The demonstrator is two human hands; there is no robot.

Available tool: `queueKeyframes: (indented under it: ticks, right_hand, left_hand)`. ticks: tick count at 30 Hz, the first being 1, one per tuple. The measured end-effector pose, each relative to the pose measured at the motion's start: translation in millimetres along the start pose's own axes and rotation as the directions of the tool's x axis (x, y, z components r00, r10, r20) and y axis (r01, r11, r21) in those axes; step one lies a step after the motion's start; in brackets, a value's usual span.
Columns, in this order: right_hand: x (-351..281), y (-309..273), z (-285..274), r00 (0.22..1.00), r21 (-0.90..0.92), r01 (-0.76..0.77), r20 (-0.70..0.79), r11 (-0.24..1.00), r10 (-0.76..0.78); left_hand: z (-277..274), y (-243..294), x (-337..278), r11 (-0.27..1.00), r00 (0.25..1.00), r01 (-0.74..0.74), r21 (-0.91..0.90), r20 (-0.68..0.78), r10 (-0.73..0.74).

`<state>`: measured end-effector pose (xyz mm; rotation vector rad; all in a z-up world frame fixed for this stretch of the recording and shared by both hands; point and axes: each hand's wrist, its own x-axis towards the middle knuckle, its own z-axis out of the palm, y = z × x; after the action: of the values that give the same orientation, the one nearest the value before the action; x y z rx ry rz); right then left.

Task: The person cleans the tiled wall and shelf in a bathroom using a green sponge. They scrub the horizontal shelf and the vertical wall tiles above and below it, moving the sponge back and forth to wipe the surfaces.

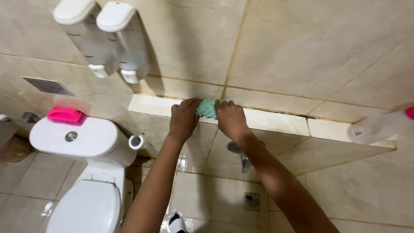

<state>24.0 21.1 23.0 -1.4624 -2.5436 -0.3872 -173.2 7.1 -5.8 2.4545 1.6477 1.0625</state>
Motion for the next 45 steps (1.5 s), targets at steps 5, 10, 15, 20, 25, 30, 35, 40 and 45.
queueKeyframes:
  ticks: [5,10,15,20,25,30,35,40,45]
  right_hand:
    - [29,-34,4,0.998,0.030,0.030,0.046,0.999,-0.031]
    - [57,-68,15,0.998,0.027,0.069,0.008,0.997,-0.069]
    - [84,-107,22,0.980,0.038,0.150,-0.135,0.988,-0.144]
    - [105,-140,26,0.978,0.017,0.176,-0.113,0.984,-0.173]
    - [91,-135,21,0.957,0.062,0.188,-0.236,0.980,-0.168]
    - [67,-110,17,0.946,0.200,0.219,-0.284,0.955,-0.157]
    - [41,-77,24,0.956,0.309,0.239,-0.241,0.920,-0.167]
    - [-4,-23,16,0.963,0.287,0.199,-0.233,0.937,-0.133]
    - [-49,42,11,0.983,0.261,0.098,-0.175,0.960,-0.053]
  left_hand:
    - [-22,-34,-10,0.997,0.998,0.051,-0.061,-0.036,-0.054]
    - [-42,-69,-18,0.998,0.995,0.058,-0.033,-0.082,-0.061]
    - [-72,-102,-27,0.993,0.988,0.114,-0.015,-0.101,-0.115]
    - [-87,-129,-35,0.983,0.979,0.180,0.037,-0.104,-0.176]
    - [-75,-124,-37,0.972,0.963,0.235,-0.012,-0.135,-0.235]
    - [-73,-100,-31,0.978,0.957,0.205,-0.026,-0.205,-0.206]
    - [-69,-57,-28,0.982,0.971,0.185,0.044,-0.163,-0.176]
    - [-32,-3,-23,0.990,0.979,0.143,0.017,-0.152,-0.139]
    - [17,58,-6,0.998,0.988,0.066,-0.008,-0.139,-0.066]
